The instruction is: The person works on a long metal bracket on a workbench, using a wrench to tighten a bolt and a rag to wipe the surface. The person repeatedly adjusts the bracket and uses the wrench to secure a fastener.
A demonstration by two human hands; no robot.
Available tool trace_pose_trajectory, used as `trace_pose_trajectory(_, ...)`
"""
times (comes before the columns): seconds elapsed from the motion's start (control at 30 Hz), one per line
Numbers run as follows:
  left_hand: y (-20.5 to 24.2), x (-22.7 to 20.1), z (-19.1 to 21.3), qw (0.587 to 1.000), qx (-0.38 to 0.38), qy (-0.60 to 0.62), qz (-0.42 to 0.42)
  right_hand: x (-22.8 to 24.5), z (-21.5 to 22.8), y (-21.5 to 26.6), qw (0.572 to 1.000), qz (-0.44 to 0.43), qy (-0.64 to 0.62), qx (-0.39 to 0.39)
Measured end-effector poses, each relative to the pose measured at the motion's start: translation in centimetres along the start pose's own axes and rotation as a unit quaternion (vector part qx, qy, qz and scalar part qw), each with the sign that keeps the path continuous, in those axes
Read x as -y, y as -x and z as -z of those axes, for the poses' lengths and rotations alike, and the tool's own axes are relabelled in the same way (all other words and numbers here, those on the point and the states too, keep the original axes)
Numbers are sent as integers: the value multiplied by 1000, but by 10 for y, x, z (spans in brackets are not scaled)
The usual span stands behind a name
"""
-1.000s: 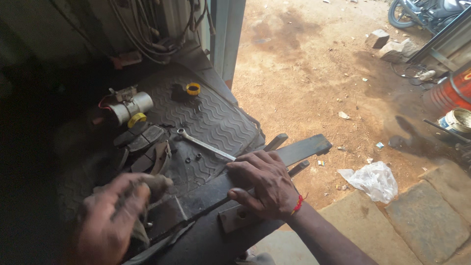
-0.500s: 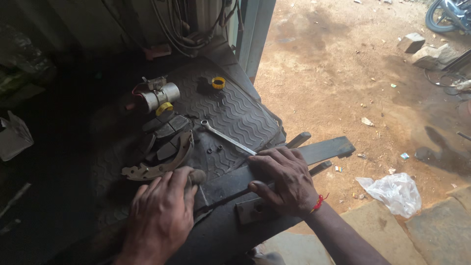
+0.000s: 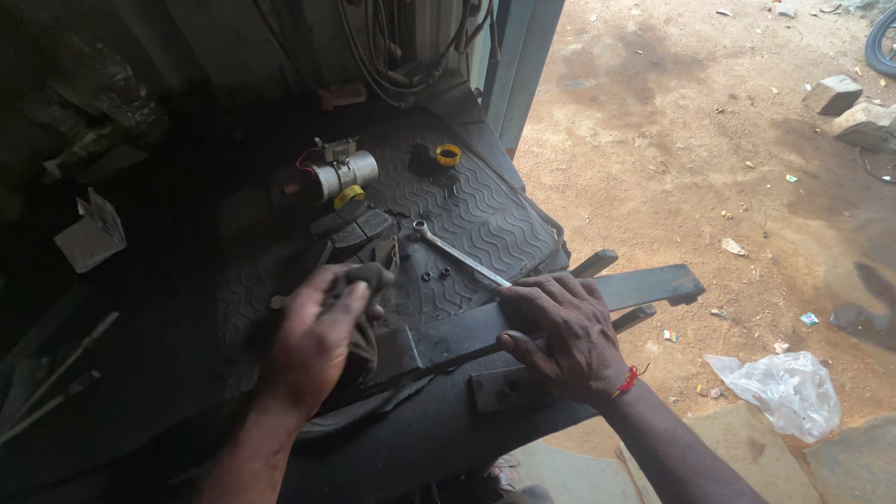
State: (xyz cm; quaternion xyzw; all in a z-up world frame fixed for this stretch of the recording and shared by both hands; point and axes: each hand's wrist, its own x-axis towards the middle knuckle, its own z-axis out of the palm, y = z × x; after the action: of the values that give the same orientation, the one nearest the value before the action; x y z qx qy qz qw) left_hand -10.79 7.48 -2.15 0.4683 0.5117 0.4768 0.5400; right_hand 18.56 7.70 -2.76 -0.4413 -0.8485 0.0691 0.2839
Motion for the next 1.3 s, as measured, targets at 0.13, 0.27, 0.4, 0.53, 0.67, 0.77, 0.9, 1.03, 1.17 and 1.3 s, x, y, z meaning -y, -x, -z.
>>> trace_pose_trajectory(0.13,37,-1,-4,984,-121,-69,-109,1,0,5,1000,1,11,-5)
trace_pose_trajectory(0.27,87,-5,-8,981,-69,-62,-172,0,-2,0,1000,-9,9,4)
trace_pose_trajectory(0.4,104,-8,7,945,-138,-242,-169,1,2,0,1000,1,0,-2)
trace_pose_trajectory(0.53,94,5,38,921,-263,-275,-77,11,7,23,993,-10,-81,-83)
trace_pose_trajectory(0.67,89,25,54,900,-277,-330,-65,32,3,69,995,-67,-46,-65)
trace_pose_trajectory(0.77,80,40,43,881,-268,-388,-45,29,-7,78,996,-88,-9,6)
trace_pose_trajectory(0.9,81,38,39,813,-249,-476,-225,15,-10,76,996,-28,33,81)
trace_pose_trajectory(1.03,71,22,45,862,-230,-446,-75,2,-12,67,980,-82,23,179)
trace_pose_trajectory(1.17,57,13,51,880,-190,-429,67,4,-10,60,962,-88,78,246)
trace_pose_trajectory(1.3,61,18,46,865,-213,-452,-44,10,-17,58,947,-158,134,244)
